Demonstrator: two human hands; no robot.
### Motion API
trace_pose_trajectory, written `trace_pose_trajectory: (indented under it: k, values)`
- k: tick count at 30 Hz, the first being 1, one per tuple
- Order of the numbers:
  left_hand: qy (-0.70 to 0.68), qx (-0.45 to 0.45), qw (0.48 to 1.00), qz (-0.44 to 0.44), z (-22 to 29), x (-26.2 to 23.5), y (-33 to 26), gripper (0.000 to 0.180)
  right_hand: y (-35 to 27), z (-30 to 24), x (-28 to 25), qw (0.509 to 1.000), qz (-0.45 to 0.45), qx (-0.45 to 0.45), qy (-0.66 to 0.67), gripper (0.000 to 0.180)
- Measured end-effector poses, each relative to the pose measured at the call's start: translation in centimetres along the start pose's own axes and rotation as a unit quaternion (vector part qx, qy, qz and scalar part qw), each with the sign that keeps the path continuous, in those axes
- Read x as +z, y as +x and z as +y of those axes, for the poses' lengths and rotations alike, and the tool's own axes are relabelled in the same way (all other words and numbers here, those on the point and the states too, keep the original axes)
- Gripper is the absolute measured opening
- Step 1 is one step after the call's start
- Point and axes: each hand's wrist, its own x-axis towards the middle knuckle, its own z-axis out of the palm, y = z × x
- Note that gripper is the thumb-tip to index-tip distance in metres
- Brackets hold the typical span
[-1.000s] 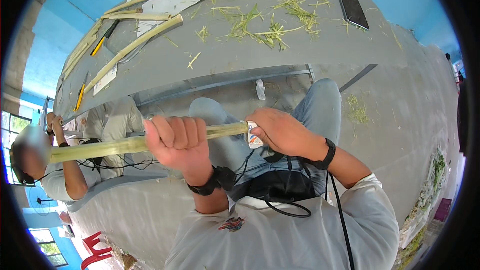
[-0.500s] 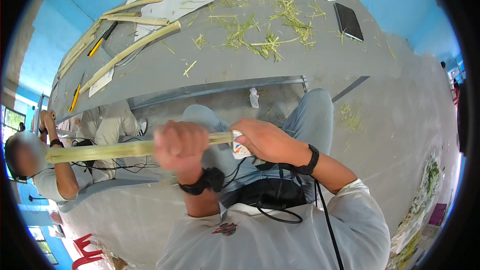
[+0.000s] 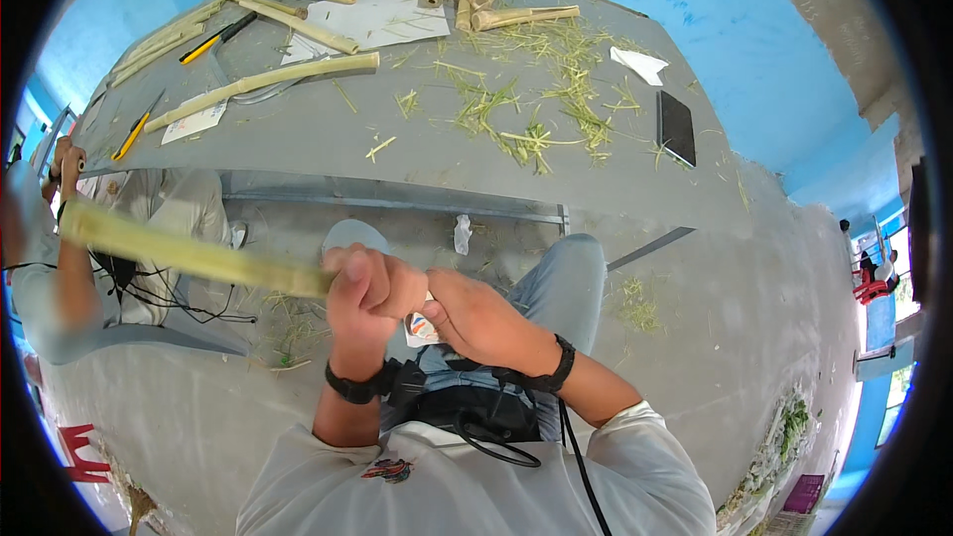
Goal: Cleaning and smoothing a long bamboo pole using a piece of paper or cloth.
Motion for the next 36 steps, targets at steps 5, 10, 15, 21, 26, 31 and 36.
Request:
trace_pose_trajectory:
  k: [5,10,15,21,26,31,36]
  values:
    - [-0.134,-0.002,0.96,-0.246,2.0,0.1,1.7,0.047,-0.6,1.6,-0.9,0.998,0.057,-0.015,-0.015,0.037]
    - [-0.123,-0.026,0.971,-0.204,0.9,1.7,1.5,0.045,0.2,0.1,-0.8,0.998,0.049,0.012,-0.032,0.031]
    - [-0.133,-0.021,0.979,-0.154,1.5,2.1,2.0,0.046,-0.9,2.9,-1.3,0.987,0.136,-0.046,-0.071,0.026]
    - [-0.125,-0.028,0.981,-0.145,0.5,2.8,1.7,0.047,0.0,0.3,-1.4,0.997,0.07,-0.009,-0.041,0.026]
    - [-0.146,-0.003,0.979,-0.143,2.9,2.6,2.0,0.047,-1.3,1.7,-1.6,0.993,0.095,-0.018,-0.062,0.031]
    - [-0.14,0.012,0.982,-0.125,3.3,3.5,1.8,0.048,-0.3,0.1,-1.3,0.993,0.097,-0.01,-0.06,0.026]
    - [-0.112,-0.017,0.98,-0.165,2.7,4.2,2.1,0.047,0.4,-1.7,-1.6,0.996,0.086,-0.008,-0.023,0.03]
